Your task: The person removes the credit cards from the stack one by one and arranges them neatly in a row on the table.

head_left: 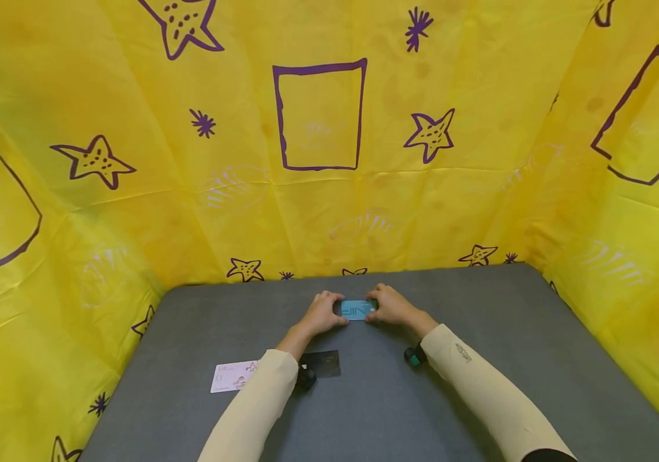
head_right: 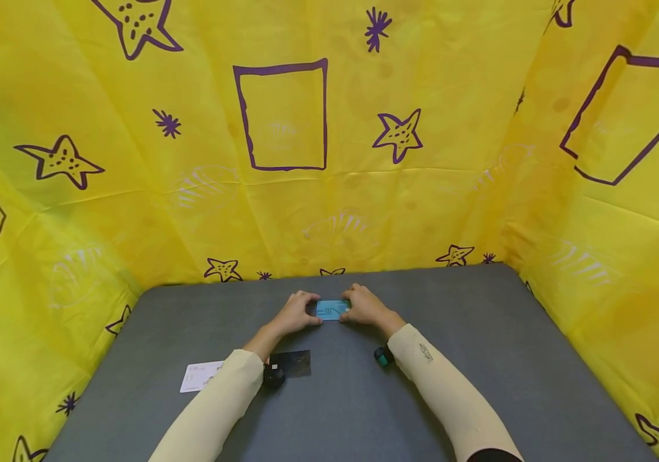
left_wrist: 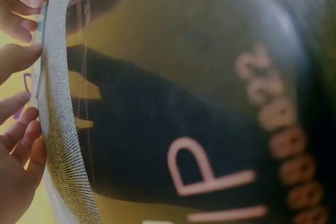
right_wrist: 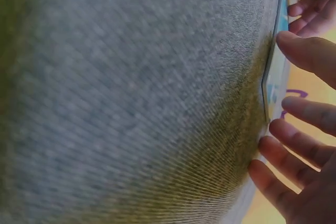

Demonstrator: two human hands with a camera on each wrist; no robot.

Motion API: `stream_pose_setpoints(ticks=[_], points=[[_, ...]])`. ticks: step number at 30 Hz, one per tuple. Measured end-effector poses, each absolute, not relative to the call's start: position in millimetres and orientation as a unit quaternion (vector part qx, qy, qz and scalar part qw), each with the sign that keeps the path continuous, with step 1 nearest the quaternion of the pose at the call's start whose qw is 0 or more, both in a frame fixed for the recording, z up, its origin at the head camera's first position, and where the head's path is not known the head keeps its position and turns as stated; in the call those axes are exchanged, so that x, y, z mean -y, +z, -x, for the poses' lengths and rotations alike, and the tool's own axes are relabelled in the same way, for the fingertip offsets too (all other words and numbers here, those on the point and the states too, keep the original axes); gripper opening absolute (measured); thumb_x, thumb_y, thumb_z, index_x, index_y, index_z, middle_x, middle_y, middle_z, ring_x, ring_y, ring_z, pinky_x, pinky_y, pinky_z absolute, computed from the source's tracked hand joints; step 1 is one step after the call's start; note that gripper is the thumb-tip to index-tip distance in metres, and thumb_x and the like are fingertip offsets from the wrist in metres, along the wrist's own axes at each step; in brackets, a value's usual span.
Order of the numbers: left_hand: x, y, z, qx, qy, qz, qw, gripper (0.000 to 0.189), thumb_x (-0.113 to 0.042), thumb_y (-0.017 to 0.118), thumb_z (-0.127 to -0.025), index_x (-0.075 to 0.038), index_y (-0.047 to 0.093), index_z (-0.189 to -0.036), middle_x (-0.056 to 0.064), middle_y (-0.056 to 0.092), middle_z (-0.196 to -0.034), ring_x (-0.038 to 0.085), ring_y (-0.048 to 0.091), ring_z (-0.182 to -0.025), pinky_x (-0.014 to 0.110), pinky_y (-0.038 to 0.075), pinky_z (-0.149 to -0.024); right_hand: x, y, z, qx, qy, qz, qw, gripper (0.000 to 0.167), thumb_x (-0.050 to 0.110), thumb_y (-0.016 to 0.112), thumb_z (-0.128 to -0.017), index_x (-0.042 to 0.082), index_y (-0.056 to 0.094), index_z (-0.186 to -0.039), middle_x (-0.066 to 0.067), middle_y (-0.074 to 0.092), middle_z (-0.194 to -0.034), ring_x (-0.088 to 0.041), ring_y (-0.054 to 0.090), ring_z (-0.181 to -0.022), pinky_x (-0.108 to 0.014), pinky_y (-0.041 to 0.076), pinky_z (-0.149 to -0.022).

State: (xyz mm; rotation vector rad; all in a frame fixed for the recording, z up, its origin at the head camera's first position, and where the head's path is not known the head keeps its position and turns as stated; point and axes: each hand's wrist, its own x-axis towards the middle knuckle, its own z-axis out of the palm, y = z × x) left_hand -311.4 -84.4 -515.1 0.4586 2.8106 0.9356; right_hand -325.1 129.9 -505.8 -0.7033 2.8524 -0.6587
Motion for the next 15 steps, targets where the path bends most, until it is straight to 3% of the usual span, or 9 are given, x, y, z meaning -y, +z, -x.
stream_pose_setpoints(ticks=[15], points=[[75.7,-513.7,323.6,-0.954,0.228,-0.172,0.086,0.054,-0.025,0.076,-0.082,-0.008,0.060,-0.131,0.014,0.054,-0.126,0.030,0.046,-0.114,0.044,0.041,-0.096,-122.7,-501.7,335.3,-0.949,-0.164,0.252,0.094,0.052,0.024,0.080,-0.078,0.000,0.065,-0.122,-0.016,0.059,-0.114,-0.028,0.055,-0.099,-0.044,0.047,-0.088]])
